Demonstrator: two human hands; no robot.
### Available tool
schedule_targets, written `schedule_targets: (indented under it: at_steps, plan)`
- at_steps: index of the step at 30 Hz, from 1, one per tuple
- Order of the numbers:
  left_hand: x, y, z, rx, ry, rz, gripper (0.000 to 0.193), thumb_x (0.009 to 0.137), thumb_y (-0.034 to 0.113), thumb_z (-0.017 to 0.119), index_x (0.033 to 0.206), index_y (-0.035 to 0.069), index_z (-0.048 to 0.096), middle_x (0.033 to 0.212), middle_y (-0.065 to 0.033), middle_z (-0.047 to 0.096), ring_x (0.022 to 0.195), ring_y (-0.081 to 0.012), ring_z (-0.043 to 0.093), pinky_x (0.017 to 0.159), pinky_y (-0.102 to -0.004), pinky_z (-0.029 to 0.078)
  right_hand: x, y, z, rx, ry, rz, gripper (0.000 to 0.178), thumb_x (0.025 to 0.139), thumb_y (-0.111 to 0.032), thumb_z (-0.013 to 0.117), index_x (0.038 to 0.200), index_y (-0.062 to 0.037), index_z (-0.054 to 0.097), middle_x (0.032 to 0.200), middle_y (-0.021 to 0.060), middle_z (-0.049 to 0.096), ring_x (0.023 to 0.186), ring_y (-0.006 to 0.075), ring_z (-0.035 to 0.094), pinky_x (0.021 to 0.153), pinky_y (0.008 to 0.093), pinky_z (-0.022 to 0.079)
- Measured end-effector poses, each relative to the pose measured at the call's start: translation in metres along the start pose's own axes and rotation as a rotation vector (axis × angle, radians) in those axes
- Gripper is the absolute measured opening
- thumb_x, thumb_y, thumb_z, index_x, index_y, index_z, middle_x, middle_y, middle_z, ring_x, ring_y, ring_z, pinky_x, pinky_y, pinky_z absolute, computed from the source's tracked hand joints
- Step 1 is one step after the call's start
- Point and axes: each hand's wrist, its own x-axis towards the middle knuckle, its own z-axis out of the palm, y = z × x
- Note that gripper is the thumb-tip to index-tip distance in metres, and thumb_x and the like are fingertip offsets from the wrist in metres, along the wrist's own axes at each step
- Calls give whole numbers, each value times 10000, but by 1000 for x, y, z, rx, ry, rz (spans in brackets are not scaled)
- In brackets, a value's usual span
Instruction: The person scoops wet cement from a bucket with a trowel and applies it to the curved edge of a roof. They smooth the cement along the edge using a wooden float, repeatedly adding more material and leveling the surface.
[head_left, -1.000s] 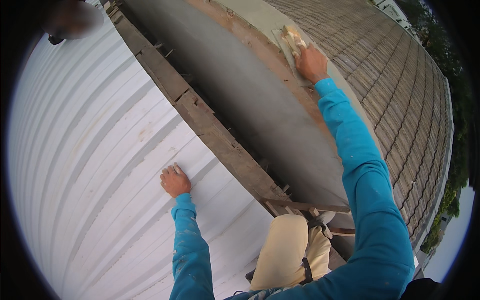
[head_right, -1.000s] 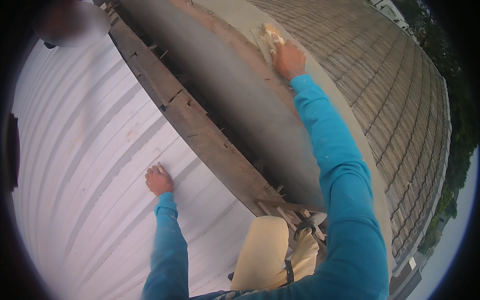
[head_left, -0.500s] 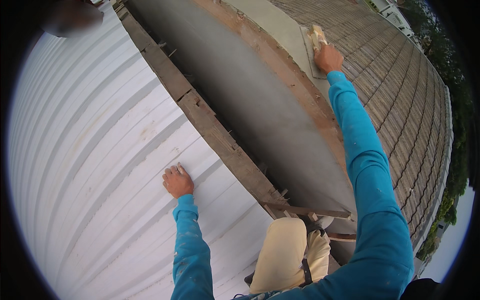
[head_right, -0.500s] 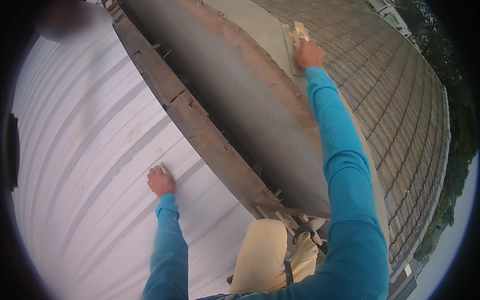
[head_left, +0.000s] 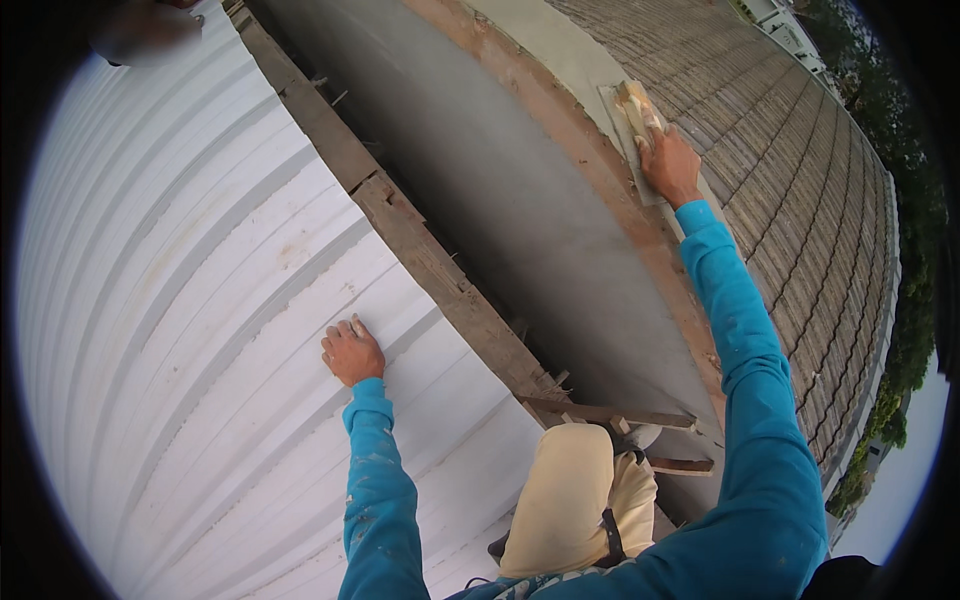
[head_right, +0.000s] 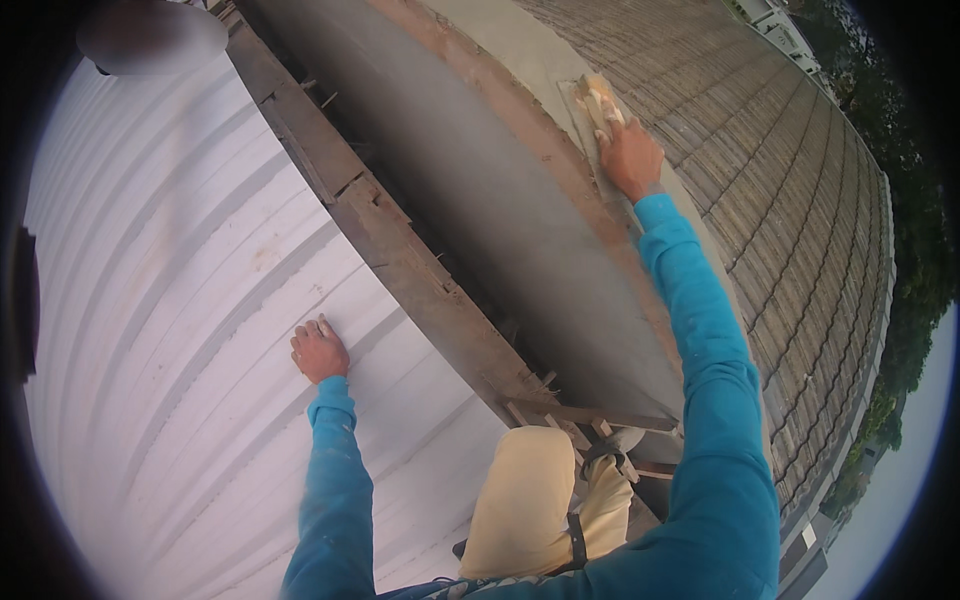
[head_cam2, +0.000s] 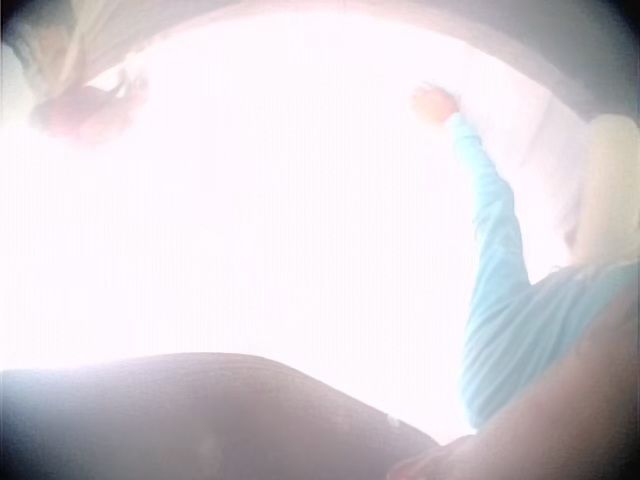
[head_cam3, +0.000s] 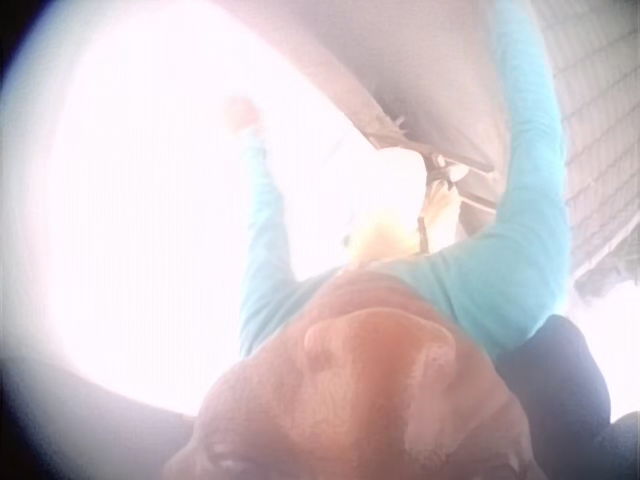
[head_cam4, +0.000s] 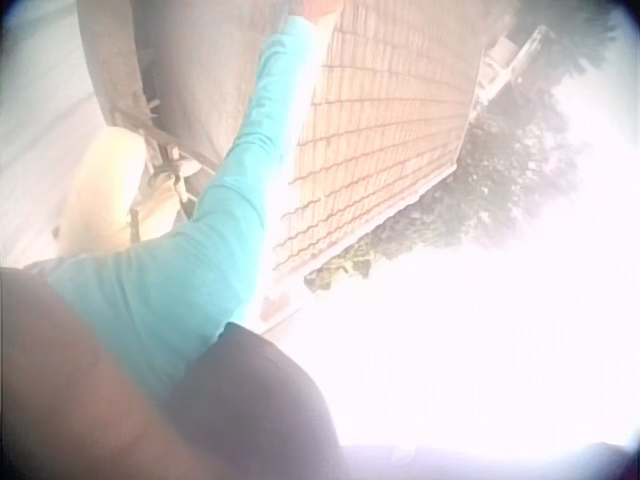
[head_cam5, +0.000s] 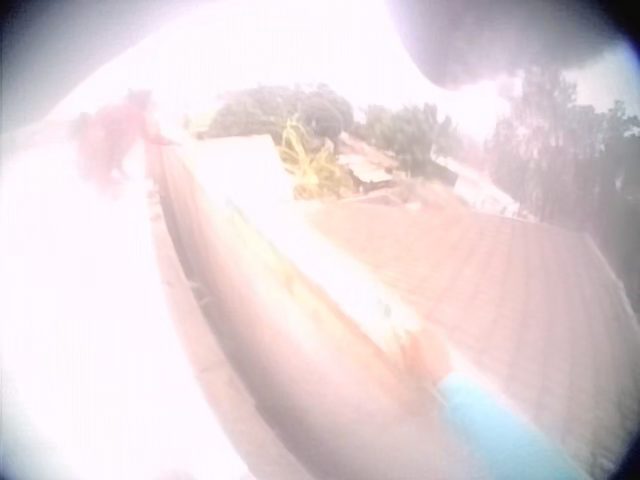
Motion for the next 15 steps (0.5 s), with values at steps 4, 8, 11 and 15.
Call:
schedule_targets:
  at_steps: [4, 8, 11, 15]
  plan:
    - [11, 21, 3, -73, 37, 75, 348, 995, 370, 448, 968, 87, 649, 1032, -83, 577, 1007, -277, 522, 870, -433, 419, 65, 35, 13, -60, -34, 190, 547, 921, -354, 568, 1430, -190, 450, 1057, 192, 612, 858, 369, 662, 712, 486, 532]
    - [-2, 0, 4, -25, 3, 7, 349, 994, 373, 452, 968, 85, 648, 1025, -83, 575, 1002, -279, 522, 869, -435, 418, 18, -39, 8, 0, -31, -141, 526, 915, -359, 576, 1397, -168, 490, 1063, 192, 624, 887, 368, 665, 733, 481, 534]
    - [1, -2, 7, -39, 42, -1, 346, 993, 374, 455, 969, 87, 647, 1014, -79, 572, 996, -278, 523, 868, -434, 419, 12, 6, 6, 31, -6, -6, 477, 905, -346, 587, 1336, -144, 552, 1064, 192, 628, 891, 374, 663, 741, 488, 532]
    - [8, 21, 3, -41, 25, 78, 348, 993, 376, 456, 981, 87, 649, 1003, -77, 568, 995, -276, 523, 864, -433, 423, 94, 17, 17, -32, -22, 155, 451, 909, -348, 584, 1323, -168, 567, 1093, 203, 624, 911, 376, 661, 751, 493, 532]
